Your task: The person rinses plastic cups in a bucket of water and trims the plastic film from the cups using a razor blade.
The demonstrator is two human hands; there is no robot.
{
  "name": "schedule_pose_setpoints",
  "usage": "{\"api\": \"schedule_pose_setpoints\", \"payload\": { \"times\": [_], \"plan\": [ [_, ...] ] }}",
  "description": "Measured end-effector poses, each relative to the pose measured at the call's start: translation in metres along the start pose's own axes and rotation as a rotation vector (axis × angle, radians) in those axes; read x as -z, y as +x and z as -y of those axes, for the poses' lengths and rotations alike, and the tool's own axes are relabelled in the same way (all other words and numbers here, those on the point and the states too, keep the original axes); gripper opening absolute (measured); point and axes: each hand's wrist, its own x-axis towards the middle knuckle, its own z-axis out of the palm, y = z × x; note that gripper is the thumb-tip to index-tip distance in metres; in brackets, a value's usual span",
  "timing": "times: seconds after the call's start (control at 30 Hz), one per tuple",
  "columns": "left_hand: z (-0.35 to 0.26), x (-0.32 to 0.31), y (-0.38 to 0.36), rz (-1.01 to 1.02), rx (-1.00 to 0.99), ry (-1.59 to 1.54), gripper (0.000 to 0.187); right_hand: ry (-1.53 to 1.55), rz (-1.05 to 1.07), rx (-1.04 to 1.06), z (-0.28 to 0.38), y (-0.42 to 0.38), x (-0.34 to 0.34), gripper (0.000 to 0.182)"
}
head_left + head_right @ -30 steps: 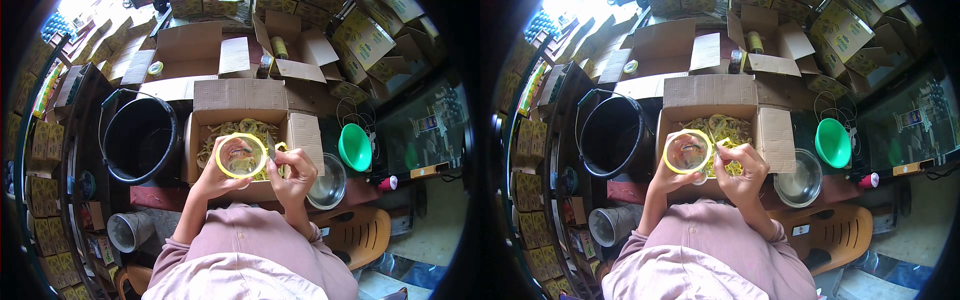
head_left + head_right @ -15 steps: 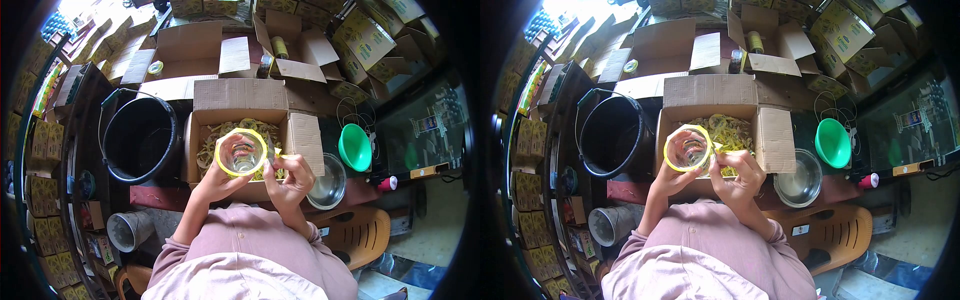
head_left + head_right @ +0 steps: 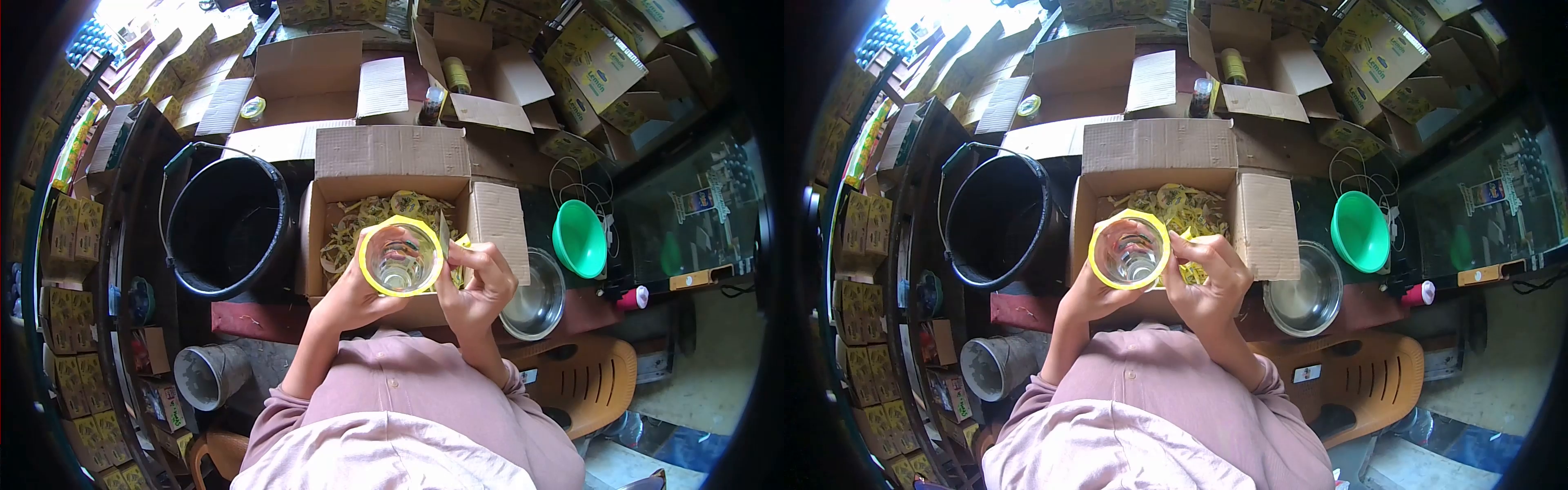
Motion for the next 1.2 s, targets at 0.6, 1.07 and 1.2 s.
{"api": "schedule_pose_setpoints", "payload": {
  "times": [0.6, 1.07, 1.2],
  "plan": [
    [-0.002, -0.002, 0.004, -0.066, -0.058, -0.046, 0.074, 0.099, 0.008, -0.043, 0.005, -0.008, 0.000, 0.021],
    [-0.009, 0.001, 0.003, -0.109, -0.009, 0.122, 0.074, 0.042, -0.020, -0.047, 0.005, -0.006, -0.005, 0.017],
    [-0.018, 0.004, 0.004, -0.063, 0.029, 0.201, 0.075, -0.010, -0.009, 0.011, 0.003, -0.005, -0.004, 0.018]
  ]
}}
